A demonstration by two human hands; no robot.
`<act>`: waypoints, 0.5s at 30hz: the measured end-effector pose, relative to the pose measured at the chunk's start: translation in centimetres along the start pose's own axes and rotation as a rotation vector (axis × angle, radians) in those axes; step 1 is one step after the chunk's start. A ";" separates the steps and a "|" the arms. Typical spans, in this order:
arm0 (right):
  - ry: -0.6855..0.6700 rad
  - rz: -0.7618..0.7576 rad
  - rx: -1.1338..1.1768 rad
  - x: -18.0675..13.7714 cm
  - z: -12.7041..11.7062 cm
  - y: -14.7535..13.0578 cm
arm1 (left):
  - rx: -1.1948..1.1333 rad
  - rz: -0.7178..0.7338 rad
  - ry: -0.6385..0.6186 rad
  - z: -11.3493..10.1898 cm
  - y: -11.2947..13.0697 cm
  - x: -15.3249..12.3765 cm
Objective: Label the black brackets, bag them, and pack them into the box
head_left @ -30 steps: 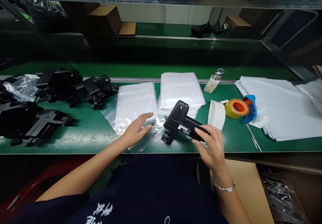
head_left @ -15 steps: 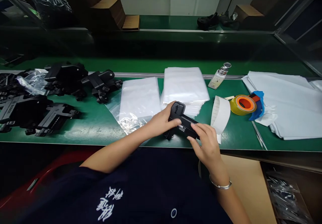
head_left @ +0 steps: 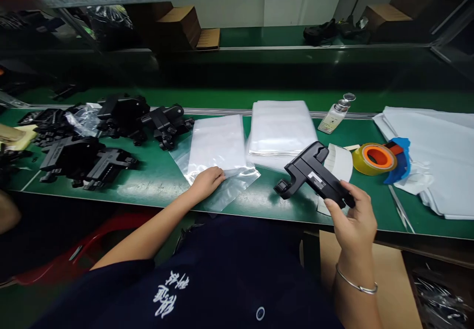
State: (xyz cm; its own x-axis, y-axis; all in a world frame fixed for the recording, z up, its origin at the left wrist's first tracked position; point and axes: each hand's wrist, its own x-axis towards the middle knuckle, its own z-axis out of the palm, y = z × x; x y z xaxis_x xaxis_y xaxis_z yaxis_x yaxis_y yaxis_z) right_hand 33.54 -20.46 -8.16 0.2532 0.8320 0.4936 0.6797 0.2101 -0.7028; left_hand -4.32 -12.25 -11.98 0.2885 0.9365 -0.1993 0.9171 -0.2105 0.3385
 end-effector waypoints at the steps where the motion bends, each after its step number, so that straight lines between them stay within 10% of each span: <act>1: -0.007 0.005 0.019 0.0 0.1 0.0 | -0.009 -0.011 0.001 0.1 -0.1 -0.1; 11: -0.098 -0.129 0.045 -0.5 0.6 -0.6 | -0.109 -0.016 0.011 -1.6 -1.5 0.2; 15: -0.078 -0.364 0.016 -0.2 0.3 -1.8 | -0.163 -0.101 0.198 -4.3 -0.7 -0.6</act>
State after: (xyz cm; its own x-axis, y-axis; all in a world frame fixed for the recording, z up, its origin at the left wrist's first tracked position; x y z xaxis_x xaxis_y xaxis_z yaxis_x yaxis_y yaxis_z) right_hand 32.08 -20.88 -7.15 -0.0563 0.7380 0.6725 0.7044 0.5067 -0.4971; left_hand -6.32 -11.51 -8.13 0.1238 0.9904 -0.0614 0.8774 -0.0804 0.4729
